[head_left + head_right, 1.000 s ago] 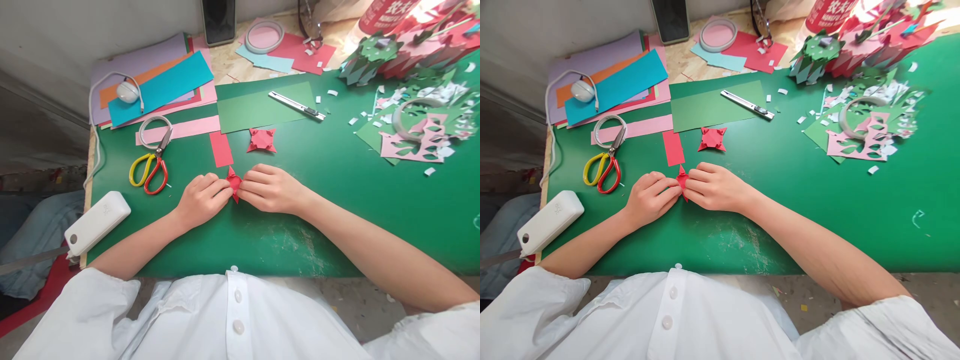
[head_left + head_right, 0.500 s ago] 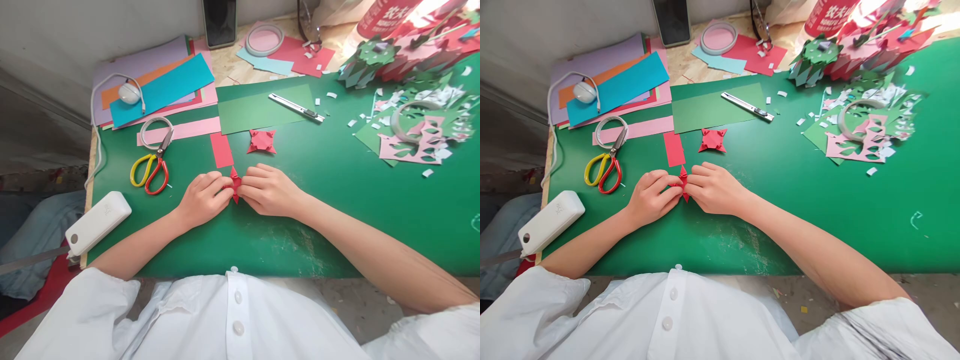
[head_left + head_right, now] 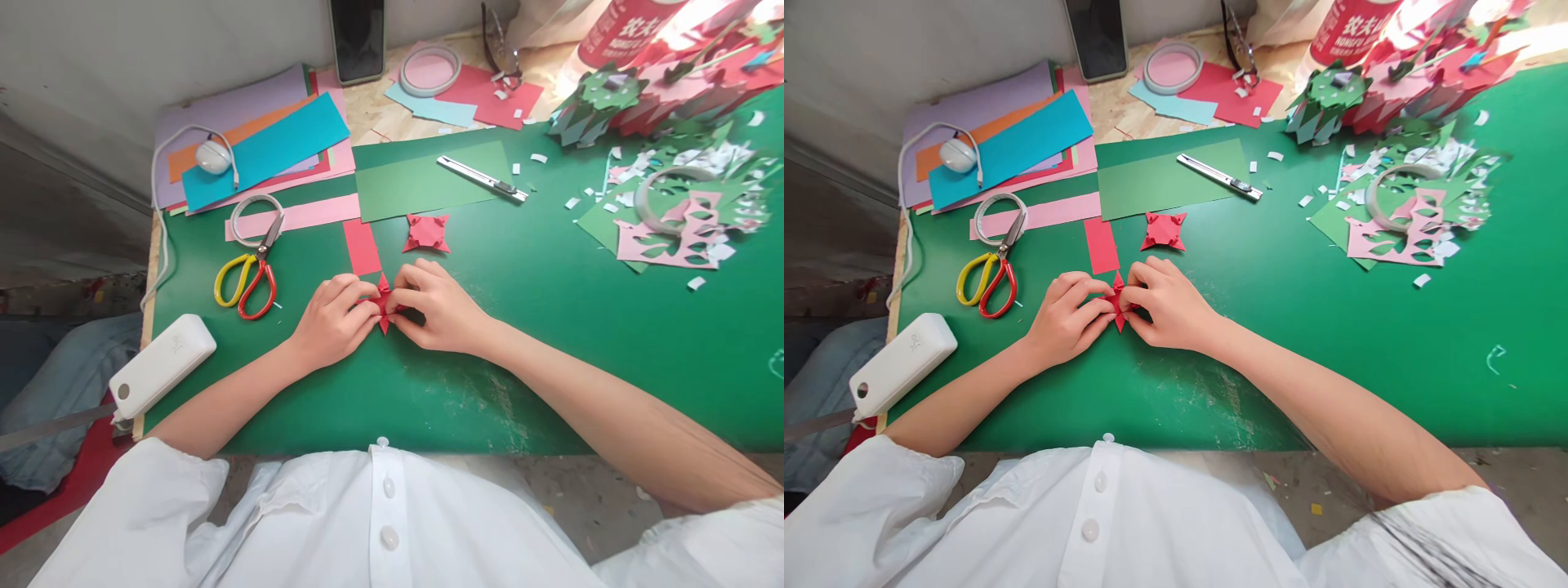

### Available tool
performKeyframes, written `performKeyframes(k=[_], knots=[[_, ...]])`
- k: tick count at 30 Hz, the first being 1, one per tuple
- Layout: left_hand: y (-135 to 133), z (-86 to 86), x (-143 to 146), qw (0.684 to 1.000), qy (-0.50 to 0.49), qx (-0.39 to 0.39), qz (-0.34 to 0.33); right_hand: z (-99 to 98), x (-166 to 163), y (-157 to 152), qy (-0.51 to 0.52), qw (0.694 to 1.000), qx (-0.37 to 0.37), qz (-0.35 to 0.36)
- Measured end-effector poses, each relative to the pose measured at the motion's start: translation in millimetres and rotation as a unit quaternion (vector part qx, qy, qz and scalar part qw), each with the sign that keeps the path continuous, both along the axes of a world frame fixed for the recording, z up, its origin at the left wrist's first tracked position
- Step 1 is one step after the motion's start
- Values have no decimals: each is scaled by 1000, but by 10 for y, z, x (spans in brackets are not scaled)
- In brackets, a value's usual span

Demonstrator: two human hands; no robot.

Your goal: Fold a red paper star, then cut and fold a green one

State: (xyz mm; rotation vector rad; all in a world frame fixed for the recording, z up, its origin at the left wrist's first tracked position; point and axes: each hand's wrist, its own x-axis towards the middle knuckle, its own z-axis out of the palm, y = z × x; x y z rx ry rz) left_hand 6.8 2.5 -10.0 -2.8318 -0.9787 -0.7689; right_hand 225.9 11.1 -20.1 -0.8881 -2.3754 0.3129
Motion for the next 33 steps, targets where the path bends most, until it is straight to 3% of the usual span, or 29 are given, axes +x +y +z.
performKeyframes(k=[15,26,33], knots=[[-12,-21,29,999,-5,38,-16,7,-5,2,-25,986,158,45],[-84,-15,73,999,25,36,7,19,-56,-91,-22,999,35,-18],[-78,-29,58,999,34,-26,19,27,-34,-88,-18,997,-50,-64]])
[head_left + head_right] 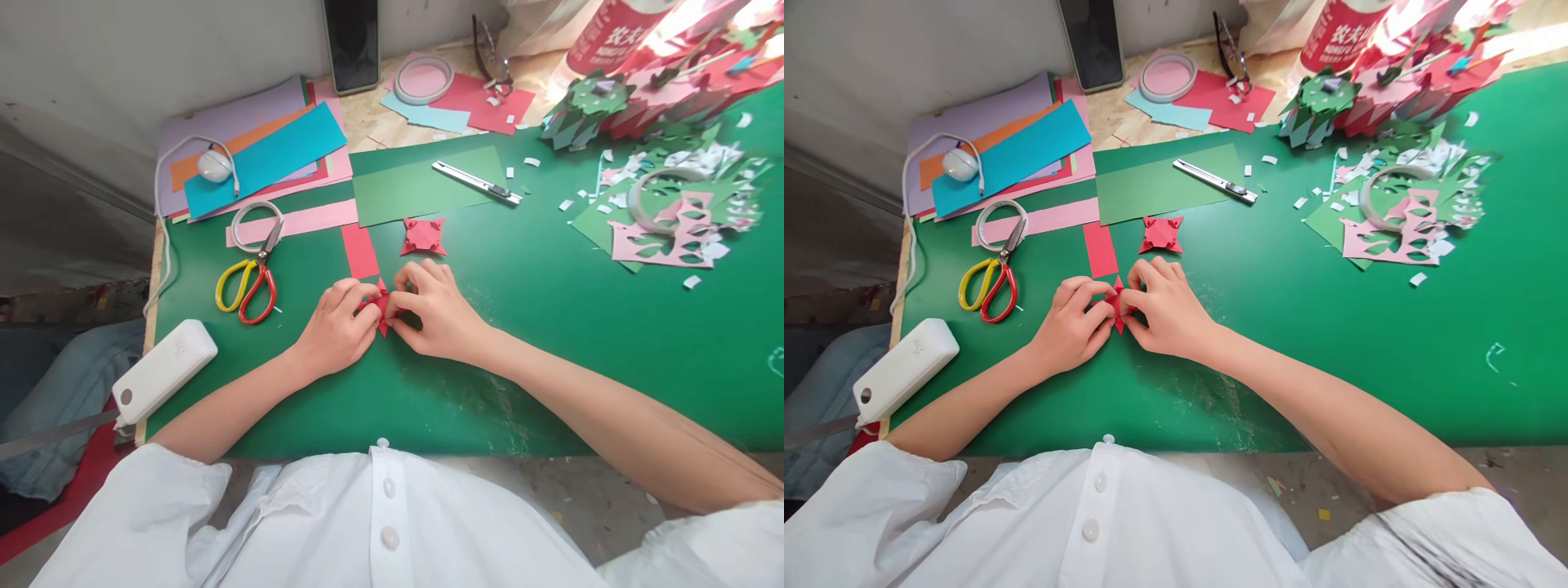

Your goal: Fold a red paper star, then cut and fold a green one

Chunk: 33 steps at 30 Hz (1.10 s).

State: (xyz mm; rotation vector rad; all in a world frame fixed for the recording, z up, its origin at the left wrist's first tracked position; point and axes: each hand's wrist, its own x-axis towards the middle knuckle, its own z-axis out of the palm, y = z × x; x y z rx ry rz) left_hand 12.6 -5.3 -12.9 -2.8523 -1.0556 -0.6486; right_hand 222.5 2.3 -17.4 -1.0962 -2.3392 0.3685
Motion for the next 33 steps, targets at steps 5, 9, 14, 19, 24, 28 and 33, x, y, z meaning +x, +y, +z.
performKeyframes(k=[5,9,14,19,24,28,33], knots=[[10,-1,-11,999,11,-43,17,28,11,33,-1,997,-73,-35],[19,-7,0,996,25,-75,35,73,0,29,-31,991,-114,-62],[30,-8,0,993,43,-97,42,93,1,14,-70,986,-127,-78],[31,-2,0,992,41,-110,53,111,-9,14,-82,980,-155,-90],[45,0,9,990,44,-122,62,134,-19,28,-98,974,-184,-90],[54,7,14,988,46,-131,66,136,-18,38,-103,974,-185,-82],[56,7,7,987,47,-141,63,144,-17,47,-107,971,-201,-70]])
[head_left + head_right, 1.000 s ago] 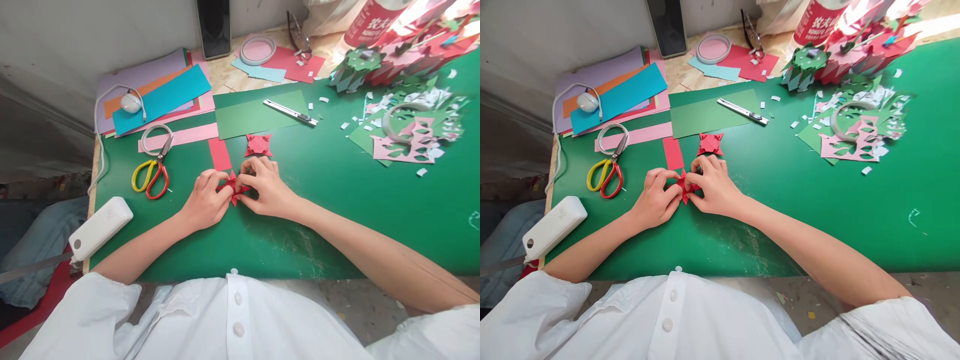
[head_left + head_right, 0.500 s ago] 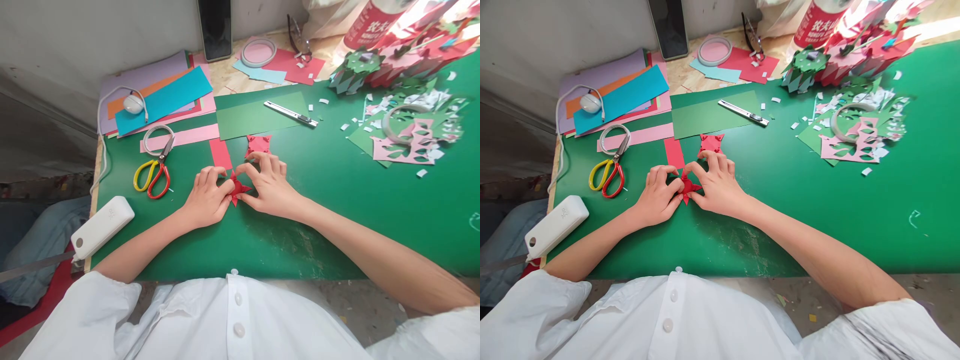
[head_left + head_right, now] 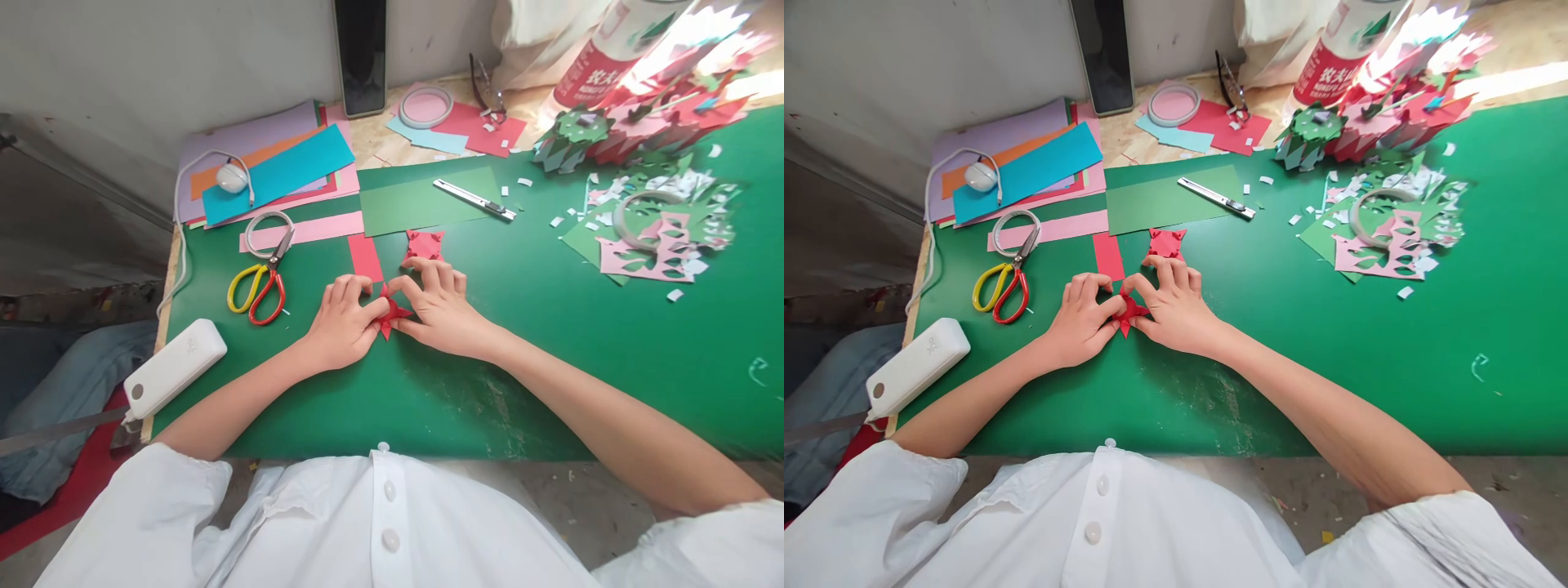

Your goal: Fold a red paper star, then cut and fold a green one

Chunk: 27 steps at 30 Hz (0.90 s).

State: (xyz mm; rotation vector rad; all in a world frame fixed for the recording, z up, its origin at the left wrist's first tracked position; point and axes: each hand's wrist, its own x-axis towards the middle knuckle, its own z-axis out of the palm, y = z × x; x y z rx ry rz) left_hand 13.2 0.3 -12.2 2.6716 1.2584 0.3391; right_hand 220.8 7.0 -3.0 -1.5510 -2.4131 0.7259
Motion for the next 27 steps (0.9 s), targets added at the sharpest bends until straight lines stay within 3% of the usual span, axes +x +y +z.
performKeyframes(k=[14,22,27], knots=[[-27,-30,-50,999,-47,5,27,50,77,-11,-11,999,22,23],[-35,-80,-54,995,-89,24,22,-77,-29,-85,3,993,104,-60],[-42,-107,-48,993,-103,46,31,-86,113,47,-7,985,152,-86]])
